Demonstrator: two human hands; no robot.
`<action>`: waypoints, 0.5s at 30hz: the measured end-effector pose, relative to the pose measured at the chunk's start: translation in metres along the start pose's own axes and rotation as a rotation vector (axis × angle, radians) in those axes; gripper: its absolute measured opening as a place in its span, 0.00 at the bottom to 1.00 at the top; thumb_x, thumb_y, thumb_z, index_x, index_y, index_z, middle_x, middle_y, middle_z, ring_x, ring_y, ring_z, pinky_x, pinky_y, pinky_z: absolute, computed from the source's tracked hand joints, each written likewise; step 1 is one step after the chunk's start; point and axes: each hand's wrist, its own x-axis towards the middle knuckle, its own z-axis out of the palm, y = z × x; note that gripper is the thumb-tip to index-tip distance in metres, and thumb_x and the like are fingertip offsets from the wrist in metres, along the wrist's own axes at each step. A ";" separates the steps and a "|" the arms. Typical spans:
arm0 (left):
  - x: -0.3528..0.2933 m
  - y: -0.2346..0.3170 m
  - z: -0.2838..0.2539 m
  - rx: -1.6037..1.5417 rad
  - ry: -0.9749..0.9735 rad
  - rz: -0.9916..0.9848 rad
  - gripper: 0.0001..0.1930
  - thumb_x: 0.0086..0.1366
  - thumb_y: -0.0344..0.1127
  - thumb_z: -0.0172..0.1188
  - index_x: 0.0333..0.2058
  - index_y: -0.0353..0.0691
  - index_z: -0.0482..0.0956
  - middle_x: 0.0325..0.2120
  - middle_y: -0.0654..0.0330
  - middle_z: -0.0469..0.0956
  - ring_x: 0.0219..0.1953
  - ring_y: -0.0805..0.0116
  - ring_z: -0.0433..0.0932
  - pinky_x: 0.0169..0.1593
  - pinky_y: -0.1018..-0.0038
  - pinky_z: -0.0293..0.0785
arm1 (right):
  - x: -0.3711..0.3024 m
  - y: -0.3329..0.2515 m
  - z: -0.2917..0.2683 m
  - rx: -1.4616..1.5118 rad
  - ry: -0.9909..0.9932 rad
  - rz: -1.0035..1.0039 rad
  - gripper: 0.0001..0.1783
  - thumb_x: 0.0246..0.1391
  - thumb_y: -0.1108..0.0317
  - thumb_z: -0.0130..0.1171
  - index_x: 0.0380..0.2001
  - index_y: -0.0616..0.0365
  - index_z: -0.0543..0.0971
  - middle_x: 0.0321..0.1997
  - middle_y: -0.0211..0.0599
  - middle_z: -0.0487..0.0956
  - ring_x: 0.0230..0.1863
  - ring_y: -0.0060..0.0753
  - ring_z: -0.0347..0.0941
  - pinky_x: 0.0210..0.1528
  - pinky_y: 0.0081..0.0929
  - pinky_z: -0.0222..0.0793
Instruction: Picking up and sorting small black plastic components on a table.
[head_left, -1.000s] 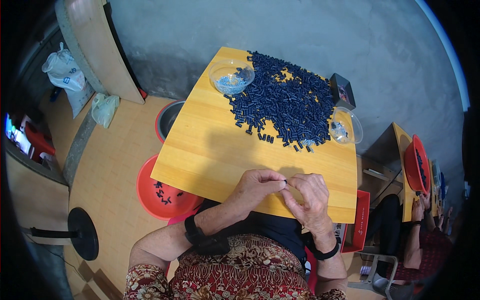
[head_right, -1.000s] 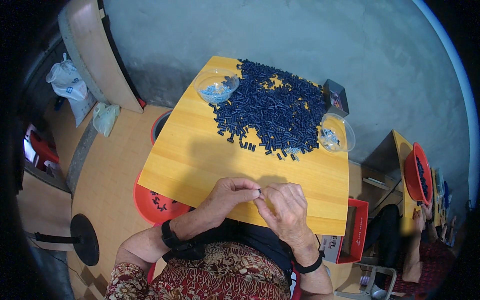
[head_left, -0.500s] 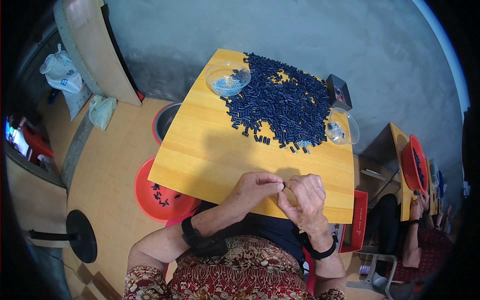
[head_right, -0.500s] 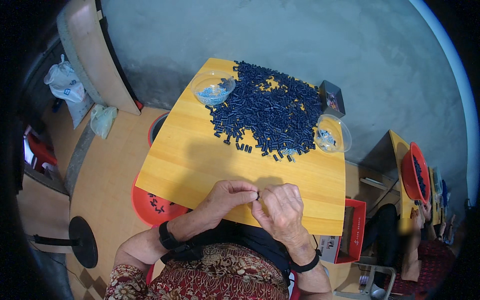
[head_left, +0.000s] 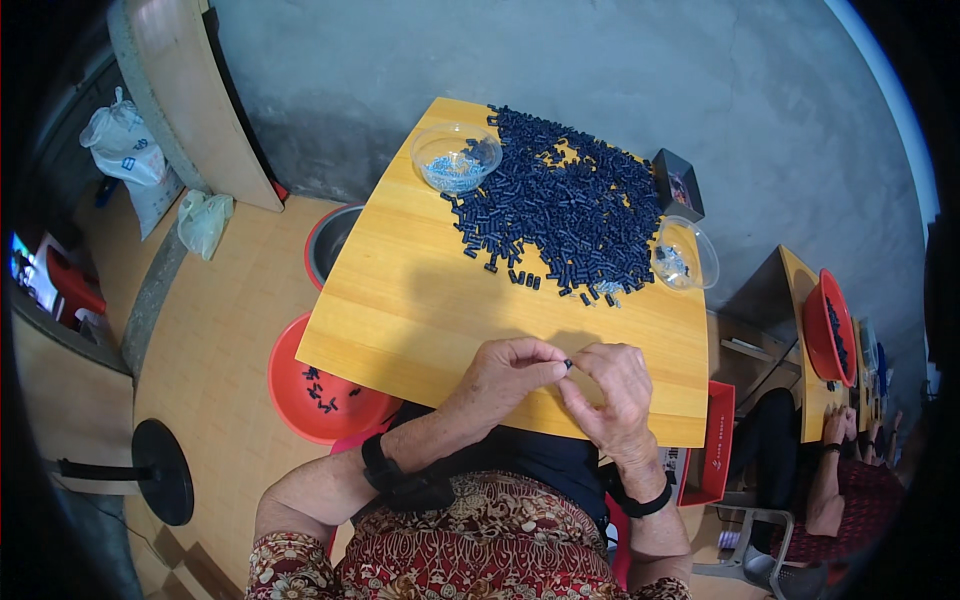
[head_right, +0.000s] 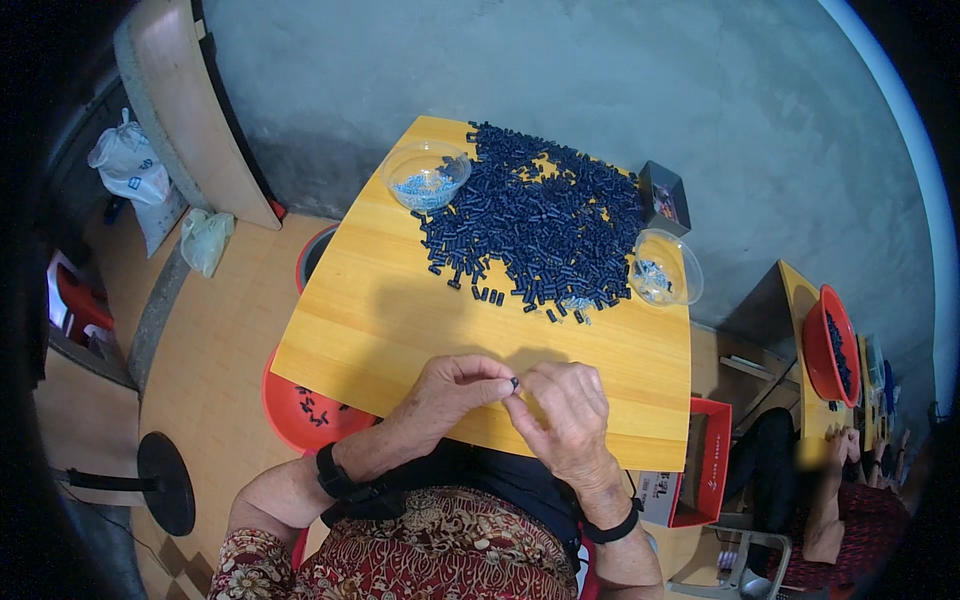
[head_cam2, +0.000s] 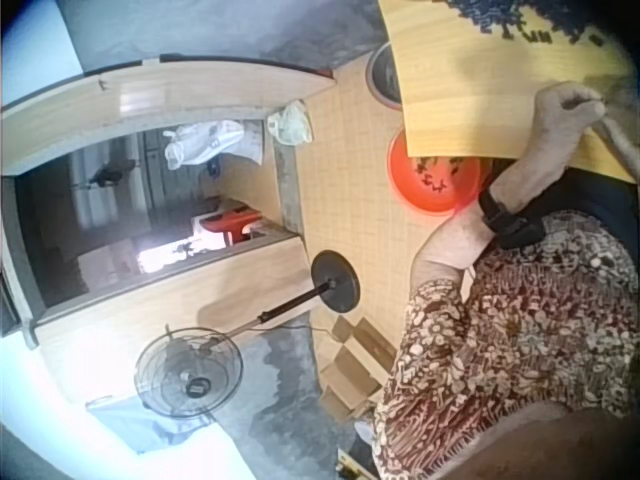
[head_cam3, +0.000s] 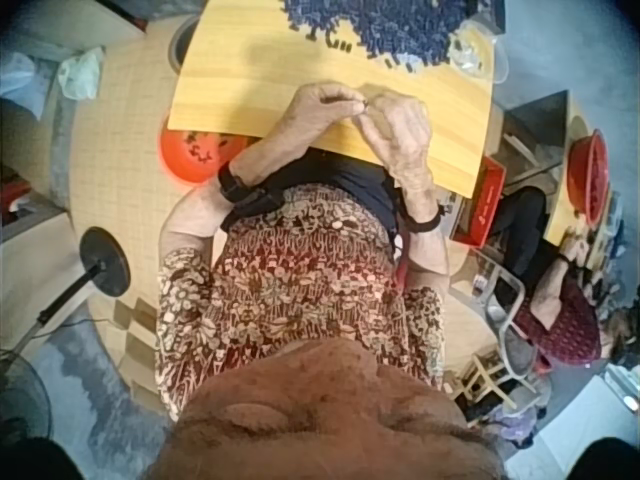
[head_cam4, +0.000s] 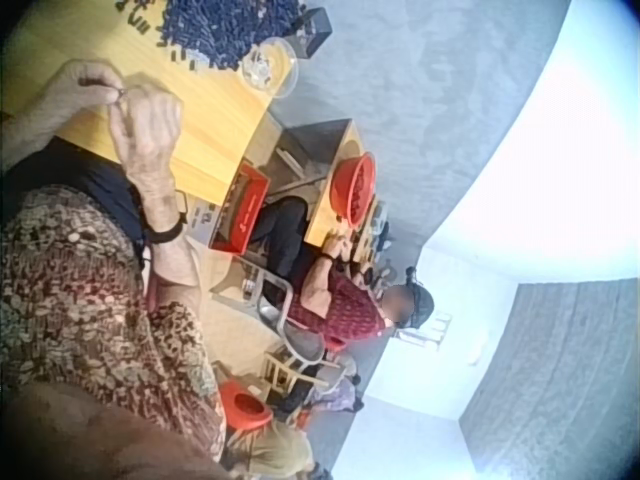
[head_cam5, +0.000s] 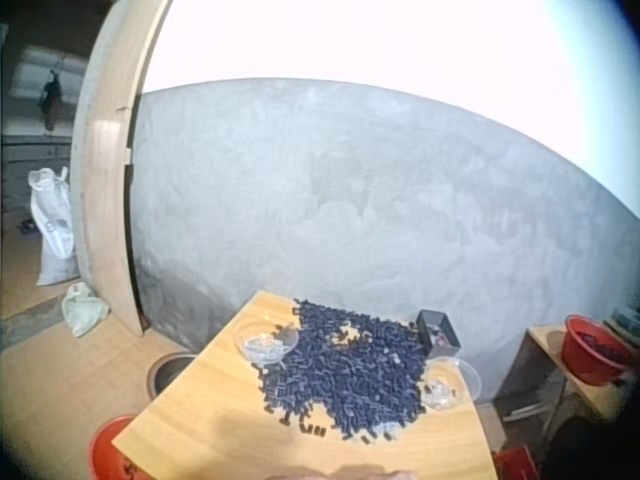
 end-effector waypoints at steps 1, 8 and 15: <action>-0.001 0.000 0.000 -0.007 0.004 -0.006 0.08 0.62 0.31 0.60 0.38 0.34 0.81 0.34 0.65 0.79 0.39 0.79 0.74 0.46 0.80 0.70 | 0.001 -0.001 0.000 -0.005 -0.013 -0.025 0.17 0.35 0.76 0.70 0.32 0.59 0.76 0.33 0.38 0.76 0.33 0.40 0.73 0.36 0.33 0.66; -0.001 0.000 0.000 -0.017 -0.024 -0.042 0.10 0.61 0.32 0.61 0.39 0.34 0.80 0.34 0.65 0.79 0.39 0.79 0.74 0.46 0.80 0.70 | 0.001 -0.004 0.000 -0.016 -0.015 -0.055 0.15 0.36 0.78 0.68 0.31 0.60 0.76 0.31 0.38 0.76 0.29 0.38 0.72 0.33 0.33 0.65; 0.001 -0.002 -0.004 -0.031 -0.025 -0.035 0.11 0.62 0.34 0.60 0.39 0.34 0.80 0.34 0.64 0.79 0.39 0.79 0.74 0.46 0.79 0.69 | 0.009 -0.005 -0.003 -0.036 -0.061 -0.106 0.15 0.37 0.77 0.68 0.31 0.61 0.76 0.31 0.38 0.77 0.29 0.38 0.72 0.33 0.33 0.65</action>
